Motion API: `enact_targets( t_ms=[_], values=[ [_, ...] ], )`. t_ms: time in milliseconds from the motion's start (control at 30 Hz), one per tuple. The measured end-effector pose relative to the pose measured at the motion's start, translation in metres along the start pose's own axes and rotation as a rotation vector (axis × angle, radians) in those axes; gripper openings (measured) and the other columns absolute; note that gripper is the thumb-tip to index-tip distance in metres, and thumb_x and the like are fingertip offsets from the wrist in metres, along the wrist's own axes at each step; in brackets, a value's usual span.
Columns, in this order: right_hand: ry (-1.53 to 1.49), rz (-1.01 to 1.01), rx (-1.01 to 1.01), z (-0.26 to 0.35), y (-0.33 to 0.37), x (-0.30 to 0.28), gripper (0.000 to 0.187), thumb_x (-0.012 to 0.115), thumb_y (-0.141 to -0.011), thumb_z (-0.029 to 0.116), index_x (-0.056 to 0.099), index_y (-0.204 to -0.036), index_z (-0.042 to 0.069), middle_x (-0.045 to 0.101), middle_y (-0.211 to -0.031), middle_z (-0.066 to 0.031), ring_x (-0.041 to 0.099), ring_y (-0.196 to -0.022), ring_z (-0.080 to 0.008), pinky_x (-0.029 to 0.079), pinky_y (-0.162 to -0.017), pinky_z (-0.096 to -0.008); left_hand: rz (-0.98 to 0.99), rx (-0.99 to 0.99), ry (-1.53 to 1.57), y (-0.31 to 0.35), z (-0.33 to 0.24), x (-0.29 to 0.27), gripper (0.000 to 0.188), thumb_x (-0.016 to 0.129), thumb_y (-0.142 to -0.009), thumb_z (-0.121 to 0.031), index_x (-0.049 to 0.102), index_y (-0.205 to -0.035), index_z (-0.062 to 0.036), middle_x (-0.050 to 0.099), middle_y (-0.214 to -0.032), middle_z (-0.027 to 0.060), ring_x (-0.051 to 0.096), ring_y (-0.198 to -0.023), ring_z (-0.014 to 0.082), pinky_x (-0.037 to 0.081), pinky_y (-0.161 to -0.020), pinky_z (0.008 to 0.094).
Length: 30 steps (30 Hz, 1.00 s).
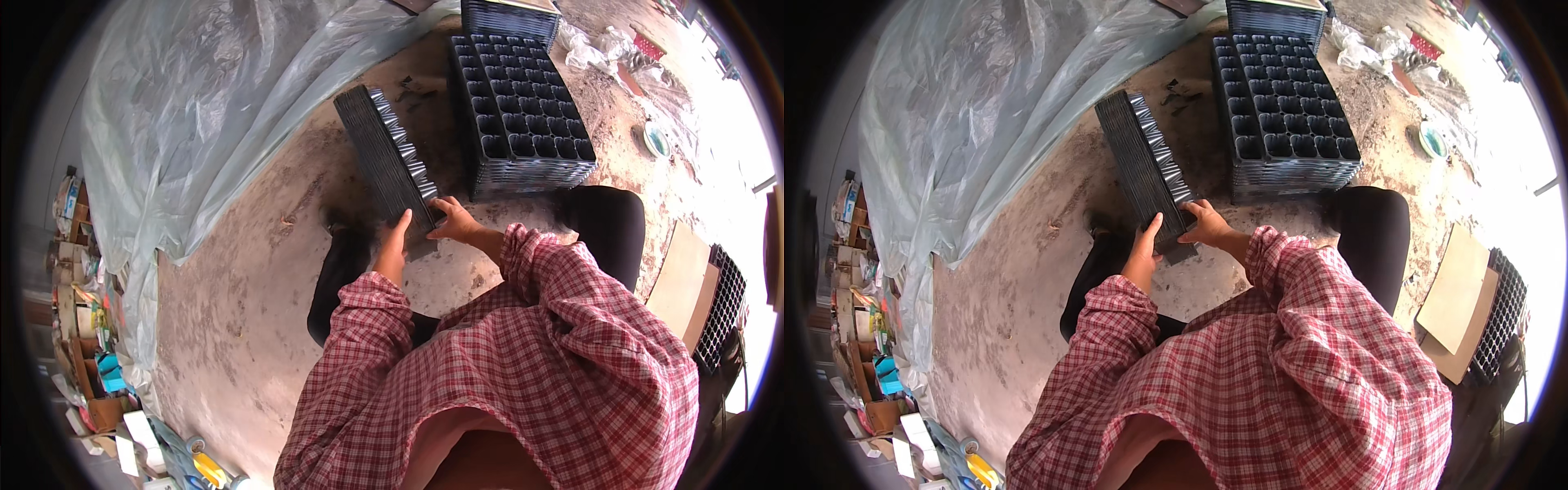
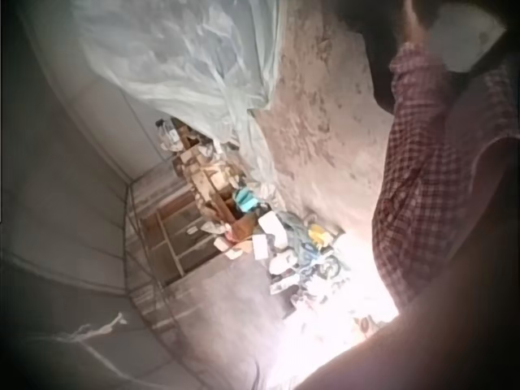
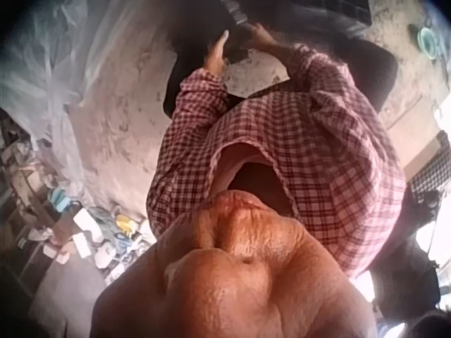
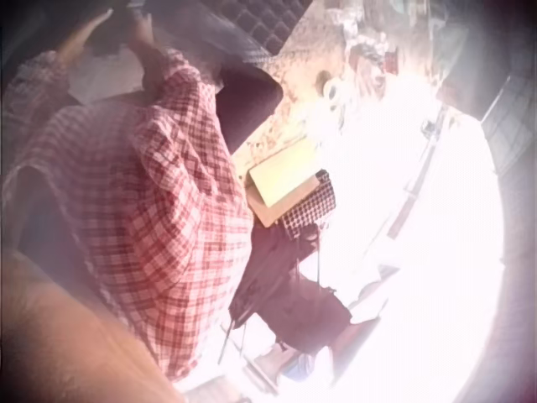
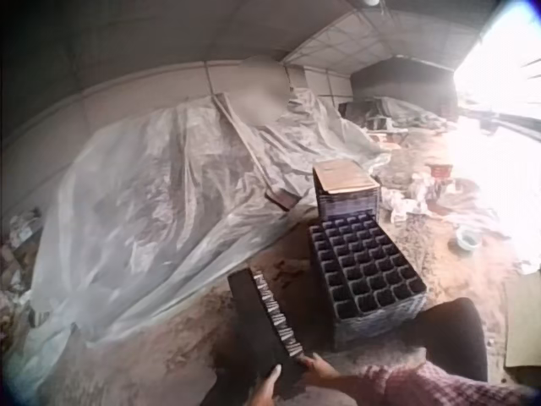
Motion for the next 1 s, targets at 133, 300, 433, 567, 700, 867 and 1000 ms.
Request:
enact_targets(
  t_ms=[133,300,433,567,700,867,1000],
  values=[
    [-0.171,-0.184,-0.199,0.077,-0.003,-0.079,0.057,0.079,-0.064,0.028,0.056,-0.112,0.009,0.047,-0.11,-0.0127,0.054,-0.094,-0.0225,0.047,-0.078,-0.0298,0.261,0.198,0.123,0.055,-0.074,0.02,0.084,0.056,-0.073,-0.065,0.032,-0.134,-0.0112,0.04,-0.132,0.0082,0.042,-0.116,0.0248,0.031,-0.094,0.0459],
    [-0.395,-0.243,-0.307,0.179,-0.014,-0.147,0.04,0.073,-0.071,0.035,0.062,-0.1,0.008,0.061,-0.089,-0.013,0.058,-0.081,-0.0177,0.047,-0.074,-0.0277,0.359,0.75,0.309,0.16,-0.174,0.036,0.073,0.068,-0.078,-0.034,0.03,-0.132,-0.0032,0.045,-0.123,0.0084,0.045,-0.11,0.0175,0.038,-0.093,0.0326],
    [-0.512,-0.249,-0.212,0.179,-0.009,-0.15,0.045,0.072,-0.073,0.038,0.061,-0.1,0.004,0.062,-0.087,-0.011,0.058,-0.084,-0.018,0.045,-0.078,-0.0287,0.066,0.851,0.306,0.174,-0.179,0.043,0.076,0.075,-0.071,-0.012,0.03,-0.13,-0.0017,0.047,-0.119,0.0086,0.048,-0.106,0.0174,0.04,-0.091,0.03],
    [-0.451,-0.309,-0.247,0.179,-0.03,-0.158,0.057,0.073,-0.071,0.038,0.055,-0.113,0.004,0.06,-0.102,-0.0164,0.058,-0.094,-0.0239,0.044,-0.084,-0.0306,-0.272,0.955,0.063,0.162,-0.196,0.028,0.088,0.079,-0.066,-0.025,0.026,-0.132,-0.0012,0.054,-0.113,0.0164,0.055,-0.099,0.0239,0.043,-0.087,0.033],
    [-0.228,-0.297,-0.458,0.202,-0.012,-0.161,0.058,0.073,-0.073,0.033,0.05,-0.124,0.018,0.032,-0.136,-0.021,0.054,-0.104,-0.0264,0.046,-0.085,-0.032,-0.513,0.977,-0.12,0.153,-0.224,0.014,0.09,0.076,-0.066,-0.037,0.027,-0.133,-0.0007,0.053,-0.115,0.0204,0.054,-0.104,0.0312,0.042,-0.088,0.0371],
    [-0.356,0.012,-0.393,0.169,-0.013,-0.135,0.046,0.067,-0.08,0.013,0.052,-0.124,0.018,0.018,-0.144,-0.0147,0.046,-0.113,-0.0196,0.041,-0.092,-0.0306,-0.694,0.955,-0.32,0.143,-0.249,0.002,0.093,0.074,-0.065,-0.044,0.027,-0.133,-0.001,0.038,-0.128,0.0248,0.038,-0.119,0.0392,0.035,-0.095,0.0438],
    [-0.672,0.007,-0.27,0.17,-0.046,-0.147,0.016,0.072,-0.075,0.017,0.068,-0.09,0.012,0.036,-0.134,-0.0164,0.043,-0.114,-0.0204,0.037,-0.091,-0.0307,-0.59,1.067,-0.371,0.141,-0.267,0.016,0.1,0.077,-0.061,-0.042,0.023,-0.134,0.0002,0.023,-0.136,0.0254,0.026,-0.127,0.0392,0.028,-0.102,0.0438]
  ],
)
Point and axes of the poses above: each hand's wrist, its own y-axis away from the middle knuckle, its own x-axis out of the palm, z = x × y, the point moved 10 cm from there along -y, towards the middle knuckle
